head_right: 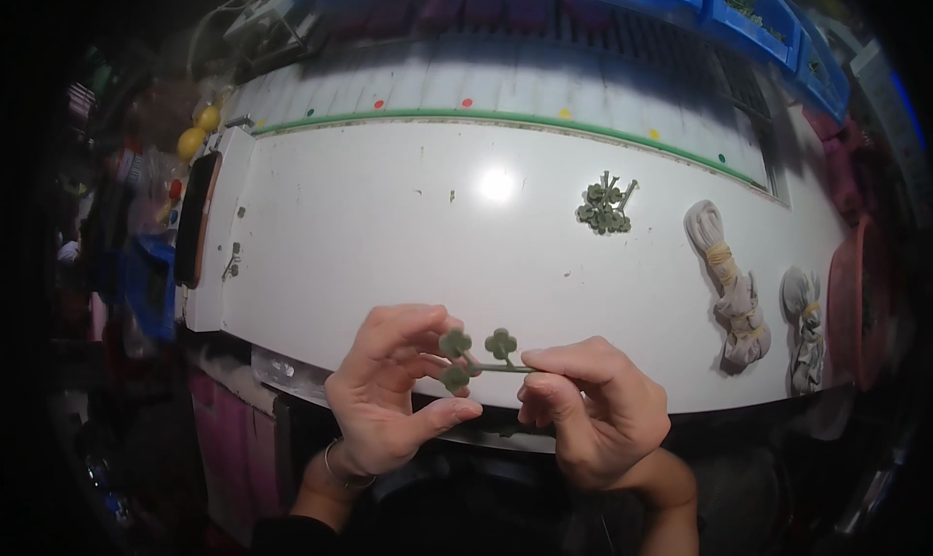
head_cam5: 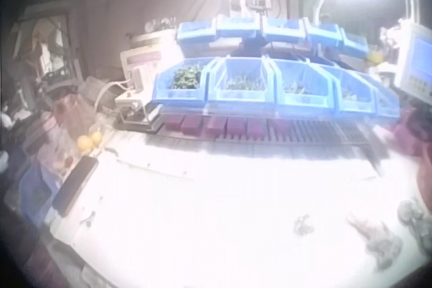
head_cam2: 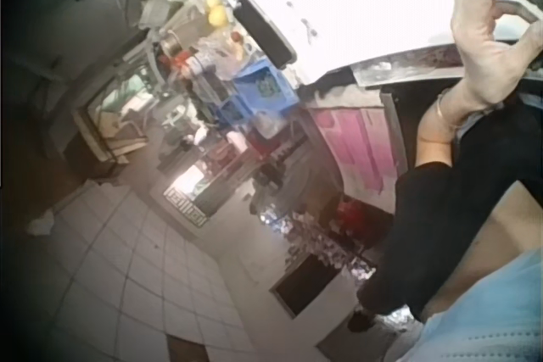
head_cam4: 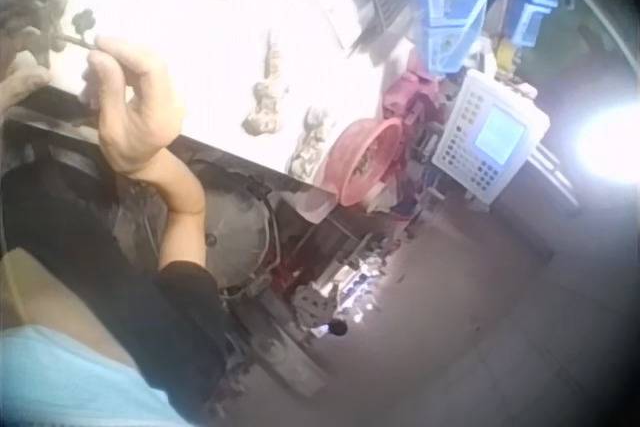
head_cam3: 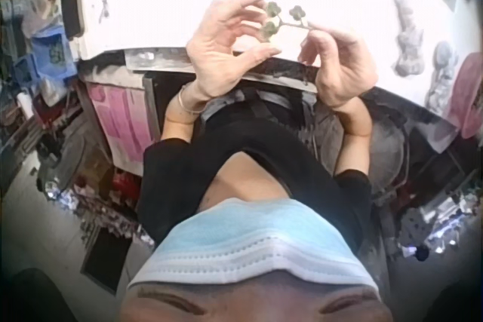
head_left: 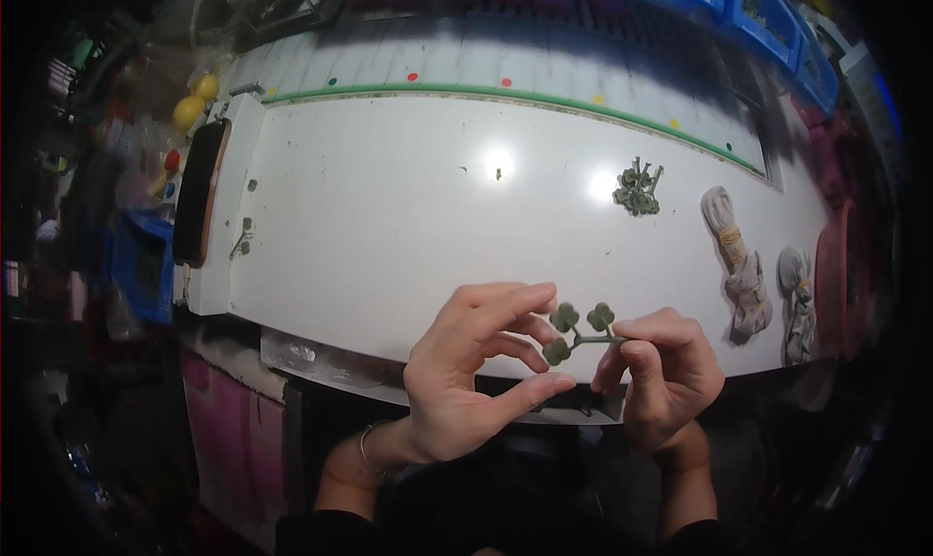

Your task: The person opens silicone molds, removes wax castings, and powders the mold interiors with a fabric pouch before closing them. Then, the person separates and handles the wax castings by hand.

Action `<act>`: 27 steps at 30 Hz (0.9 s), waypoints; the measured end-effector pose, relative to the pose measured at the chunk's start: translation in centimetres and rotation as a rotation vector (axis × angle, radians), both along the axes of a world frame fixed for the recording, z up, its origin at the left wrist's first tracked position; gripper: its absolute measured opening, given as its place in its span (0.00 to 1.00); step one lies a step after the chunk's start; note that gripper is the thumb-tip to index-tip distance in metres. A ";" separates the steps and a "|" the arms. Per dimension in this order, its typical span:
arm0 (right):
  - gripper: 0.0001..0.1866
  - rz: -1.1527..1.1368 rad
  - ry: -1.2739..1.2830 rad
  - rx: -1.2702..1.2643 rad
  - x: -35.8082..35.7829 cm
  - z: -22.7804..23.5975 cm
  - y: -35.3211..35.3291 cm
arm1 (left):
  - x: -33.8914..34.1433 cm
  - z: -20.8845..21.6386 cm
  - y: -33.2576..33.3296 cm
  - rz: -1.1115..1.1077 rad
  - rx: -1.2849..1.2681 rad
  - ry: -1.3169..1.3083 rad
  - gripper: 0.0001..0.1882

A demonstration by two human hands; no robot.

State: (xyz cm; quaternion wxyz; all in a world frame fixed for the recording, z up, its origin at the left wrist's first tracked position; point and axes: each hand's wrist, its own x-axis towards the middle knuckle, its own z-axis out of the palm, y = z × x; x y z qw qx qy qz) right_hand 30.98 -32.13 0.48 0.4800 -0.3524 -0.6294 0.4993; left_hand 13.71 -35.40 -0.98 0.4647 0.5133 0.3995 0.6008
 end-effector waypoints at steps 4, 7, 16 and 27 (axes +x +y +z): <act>0.06 -0.002 0.021 0.009 0.2 -0.3 -0.1 | 0.1 0.1 -0.2 0.071 0.064 0.146 0.29; 0.06 0.001 0.026 0.010 0.2 -0.3 -0.3 | 0.1 -0.5 -0.3 0.091 0.109 0.146 0.25; 0.06 -0.037 0.016 -0.008 0.1 -0.8 -0.3 | 0.5 -0.8 0.0 0.189 0.086 0.125 0.16; 0.14 -0.250 -0.305 0.574 -0.9 -2.5 1.8 | 2.8 -0.8 2.1 -0.102 -0.538 -0.584 0.10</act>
